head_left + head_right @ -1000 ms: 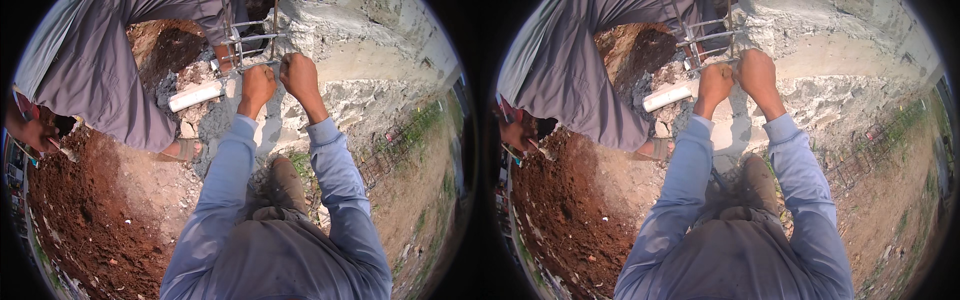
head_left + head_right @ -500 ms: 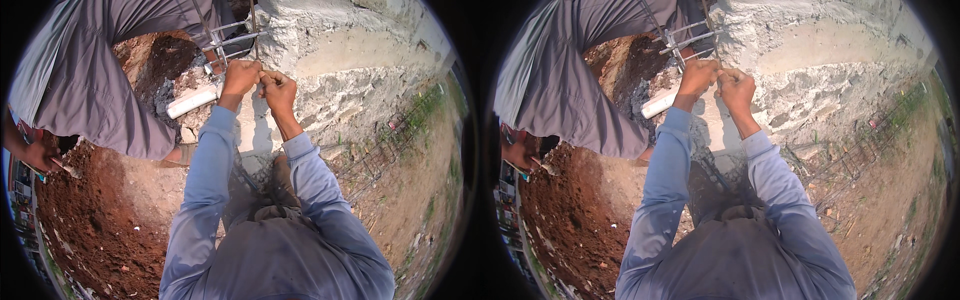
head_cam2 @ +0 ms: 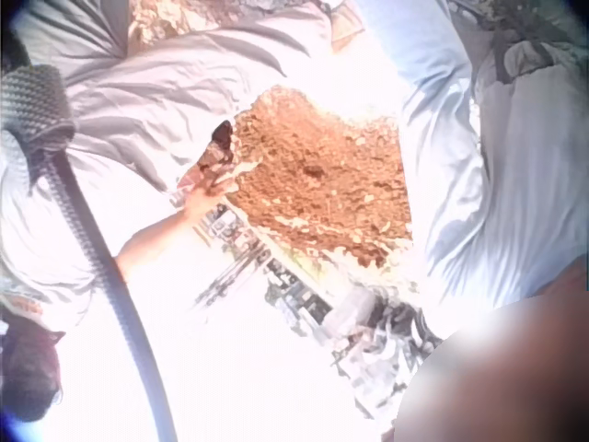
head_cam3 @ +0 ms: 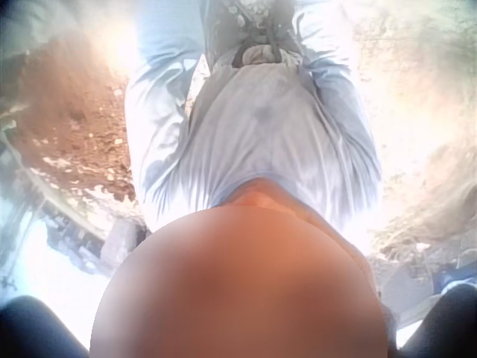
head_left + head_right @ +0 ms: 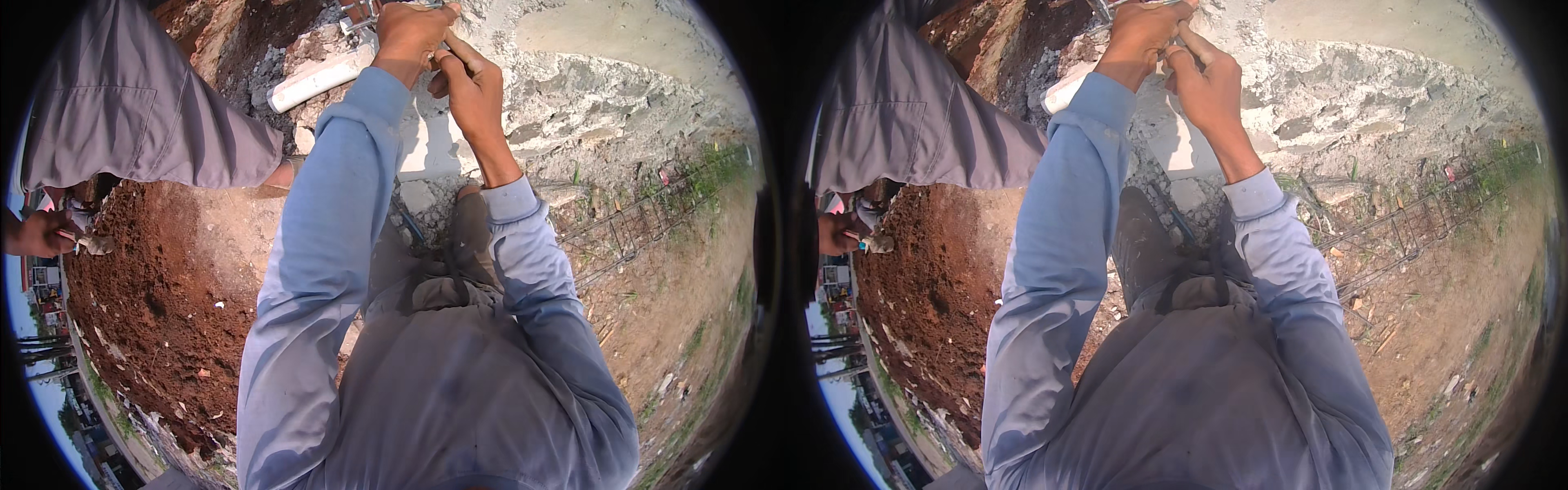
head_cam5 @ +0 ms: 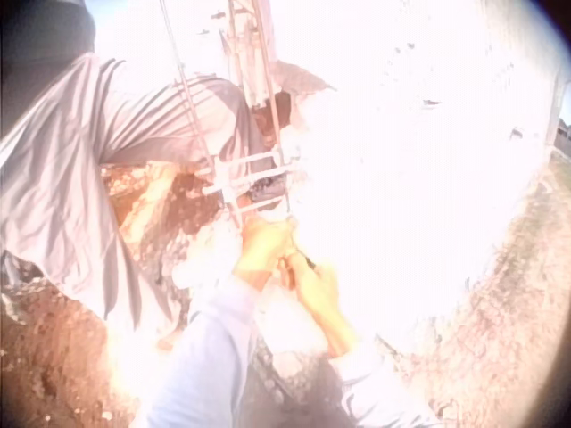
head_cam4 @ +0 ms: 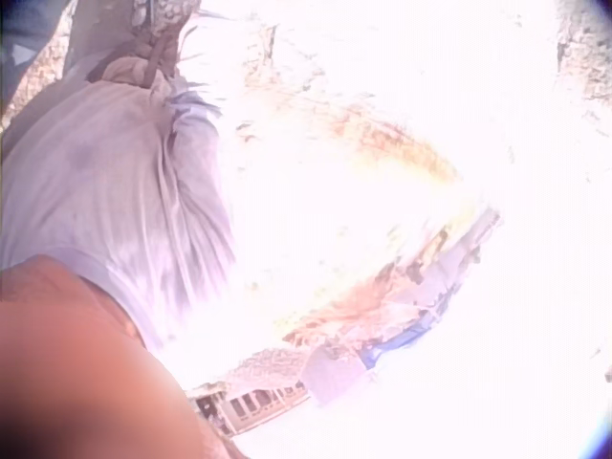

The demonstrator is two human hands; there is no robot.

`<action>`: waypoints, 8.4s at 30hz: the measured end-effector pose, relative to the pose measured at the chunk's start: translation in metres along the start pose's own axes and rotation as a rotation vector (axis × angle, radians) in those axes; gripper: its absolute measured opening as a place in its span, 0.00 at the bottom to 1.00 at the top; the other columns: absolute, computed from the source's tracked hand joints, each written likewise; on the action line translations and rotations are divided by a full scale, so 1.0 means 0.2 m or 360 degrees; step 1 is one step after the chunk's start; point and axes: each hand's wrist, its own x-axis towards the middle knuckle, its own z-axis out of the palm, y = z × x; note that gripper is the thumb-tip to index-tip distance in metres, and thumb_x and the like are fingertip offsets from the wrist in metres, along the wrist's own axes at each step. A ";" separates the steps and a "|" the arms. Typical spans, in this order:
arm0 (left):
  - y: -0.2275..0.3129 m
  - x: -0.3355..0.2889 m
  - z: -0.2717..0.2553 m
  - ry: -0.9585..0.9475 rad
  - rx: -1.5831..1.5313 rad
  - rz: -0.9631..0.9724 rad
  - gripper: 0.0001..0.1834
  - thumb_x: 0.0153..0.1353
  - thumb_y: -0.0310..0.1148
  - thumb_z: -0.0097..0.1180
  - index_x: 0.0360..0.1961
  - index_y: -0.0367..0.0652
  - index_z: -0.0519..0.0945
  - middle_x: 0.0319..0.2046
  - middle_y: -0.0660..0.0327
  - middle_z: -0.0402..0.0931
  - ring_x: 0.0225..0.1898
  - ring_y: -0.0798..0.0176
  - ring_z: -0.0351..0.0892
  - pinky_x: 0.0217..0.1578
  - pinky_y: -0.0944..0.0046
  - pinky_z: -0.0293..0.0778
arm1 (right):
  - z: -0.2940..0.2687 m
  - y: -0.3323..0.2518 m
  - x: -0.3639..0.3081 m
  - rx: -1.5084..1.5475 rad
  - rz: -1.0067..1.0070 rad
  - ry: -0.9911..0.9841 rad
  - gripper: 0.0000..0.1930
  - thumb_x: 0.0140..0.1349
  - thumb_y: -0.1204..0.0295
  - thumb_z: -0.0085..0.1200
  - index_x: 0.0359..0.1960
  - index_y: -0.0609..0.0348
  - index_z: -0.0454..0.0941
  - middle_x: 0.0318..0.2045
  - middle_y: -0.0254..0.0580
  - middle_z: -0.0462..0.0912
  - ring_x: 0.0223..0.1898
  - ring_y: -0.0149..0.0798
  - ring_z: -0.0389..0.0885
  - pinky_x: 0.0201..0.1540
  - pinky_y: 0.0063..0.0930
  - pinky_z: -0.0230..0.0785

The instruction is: The person uses pliers to cut and bend small metal wires, then wraps them around vertical rebar rods embedded in a concrete wall to secure them. Another worker assists by holding the rebar in place. The task is performed at a construction site with exposed soil and building materials nearby.

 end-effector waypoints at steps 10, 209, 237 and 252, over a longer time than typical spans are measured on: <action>0.11 0.06 0.15 0.0278 0.2236 0.0762 0.16 0.55 0.41 0.60 0.25 0.36 0.85 0.24 0.46 0.81 0.30 0.43 0.83 0.32 0.48 0.78 | -0.01 1.52 -1.30 -0.1468 0.1117 -0.1241 0.17 0.60 0.61 0.54 0.42 0.61 0.79 0.40 0.57 0.83 0.44 0.55 0.83 0.49 0.47 0.74; -0.25 -0.22 0.28 -0.0214 -0.0869 -0.0540 0.25 0.69 0.58 0.47 0.30 0.45 0.70 0.14 0.59 0.70 0.18 0.55 0.76 0.30 0.53 0.79 | -0.39 -0.04 -0.41 0.1171 0.1109 -0.0298 0.27 0.70 0.48 0.44 0.46 0.64 0.73 0.17 0.43 0.75 0.13 0.36 0.71 0.14 0.30 0.63; -0.32 -0.29 0.23 -0.0162 -0.0146 -0.0188 0.23 0.71 0.50 0.49 0.36 0.36 0.74 0.22 0.54 0.80 0.24 0.61 0.81 0.27 0.63 0.76 | -0.34 -0.14 -0.42 0.0172 0.0878 -0.0301 0.13 0.63 0.66 0.60 0.38 0.63 0.74 0.15 0.35 0.74 0.11 0.29 0.71 0.17 0.24 0.62; -0.32 -0.28 0.12 0.0022 0.0335 0.0163 0.19 0.72 0.43 0.47 0.31 0.39 0.75 0.26 0.59 0.79 0.27 0.69 0.75 0.28 0.65 0.67 | -0.28 -0.11 -0.42 -0.0573 0.0356 -0.0258 0.29 0.55 0.62 0.66 0.51 0.68 0.67 0.23 0.47 0.79 0.23 0.46 0.82 0.22 0.36 0.71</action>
